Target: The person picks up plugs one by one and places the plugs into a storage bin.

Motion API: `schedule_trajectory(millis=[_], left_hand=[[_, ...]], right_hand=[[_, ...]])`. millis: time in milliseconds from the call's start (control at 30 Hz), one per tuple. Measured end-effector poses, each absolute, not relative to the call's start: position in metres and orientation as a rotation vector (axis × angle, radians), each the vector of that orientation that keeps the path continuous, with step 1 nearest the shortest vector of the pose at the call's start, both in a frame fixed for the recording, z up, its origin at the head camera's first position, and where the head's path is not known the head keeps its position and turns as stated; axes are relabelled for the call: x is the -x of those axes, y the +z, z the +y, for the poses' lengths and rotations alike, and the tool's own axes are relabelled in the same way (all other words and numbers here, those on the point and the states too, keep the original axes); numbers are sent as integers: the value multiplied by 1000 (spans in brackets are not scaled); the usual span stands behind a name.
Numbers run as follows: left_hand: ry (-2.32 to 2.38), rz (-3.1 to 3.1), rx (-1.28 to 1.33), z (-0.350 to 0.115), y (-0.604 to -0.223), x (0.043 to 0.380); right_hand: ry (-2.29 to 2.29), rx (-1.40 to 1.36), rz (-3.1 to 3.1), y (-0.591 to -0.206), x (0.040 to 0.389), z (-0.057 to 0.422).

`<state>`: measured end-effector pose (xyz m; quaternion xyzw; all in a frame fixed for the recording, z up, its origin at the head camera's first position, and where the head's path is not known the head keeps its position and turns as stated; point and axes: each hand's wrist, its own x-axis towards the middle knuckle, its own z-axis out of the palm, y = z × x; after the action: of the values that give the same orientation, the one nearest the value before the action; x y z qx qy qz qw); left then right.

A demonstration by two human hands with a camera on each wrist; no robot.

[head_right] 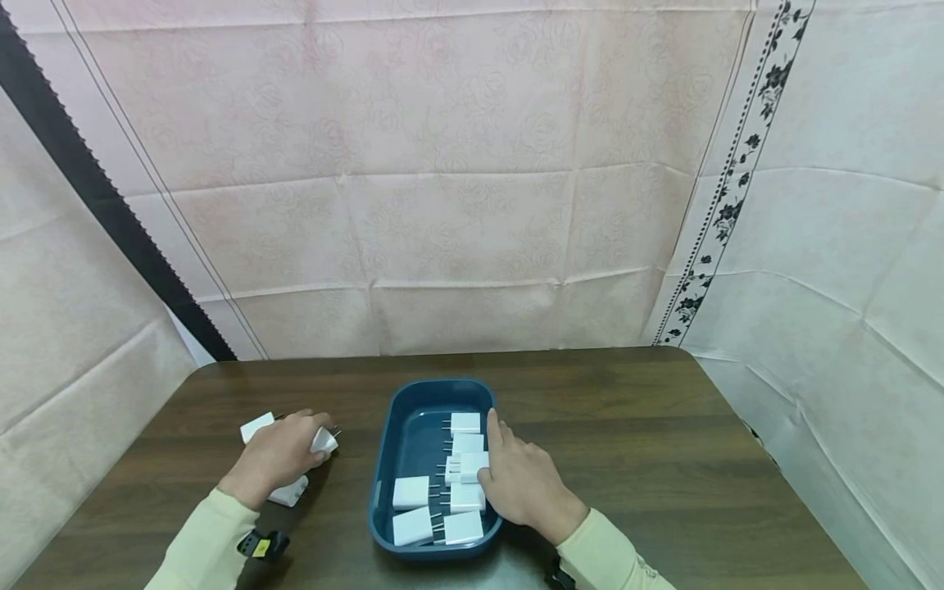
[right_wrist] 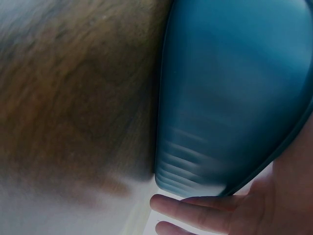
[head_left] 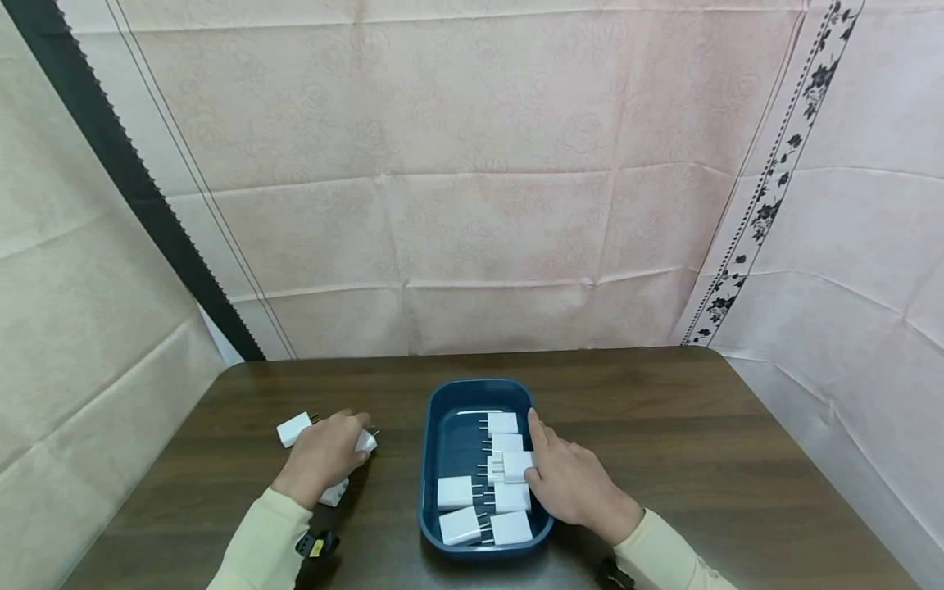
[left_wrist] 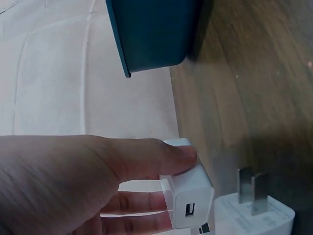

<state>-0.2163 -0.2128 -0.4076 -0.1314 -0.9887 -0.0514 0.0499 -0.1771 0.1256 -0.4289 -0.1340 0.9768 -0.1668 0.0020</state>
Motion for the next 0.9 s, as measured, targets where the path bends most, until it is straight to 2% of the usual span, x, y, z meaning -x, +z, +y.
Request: schedule_trajectory(millis=[900], left_hand=[[-153, -2925, 483, -190, -386, 202]], right_hand=[[-534, 427, 3069, -430, 178, 126]])
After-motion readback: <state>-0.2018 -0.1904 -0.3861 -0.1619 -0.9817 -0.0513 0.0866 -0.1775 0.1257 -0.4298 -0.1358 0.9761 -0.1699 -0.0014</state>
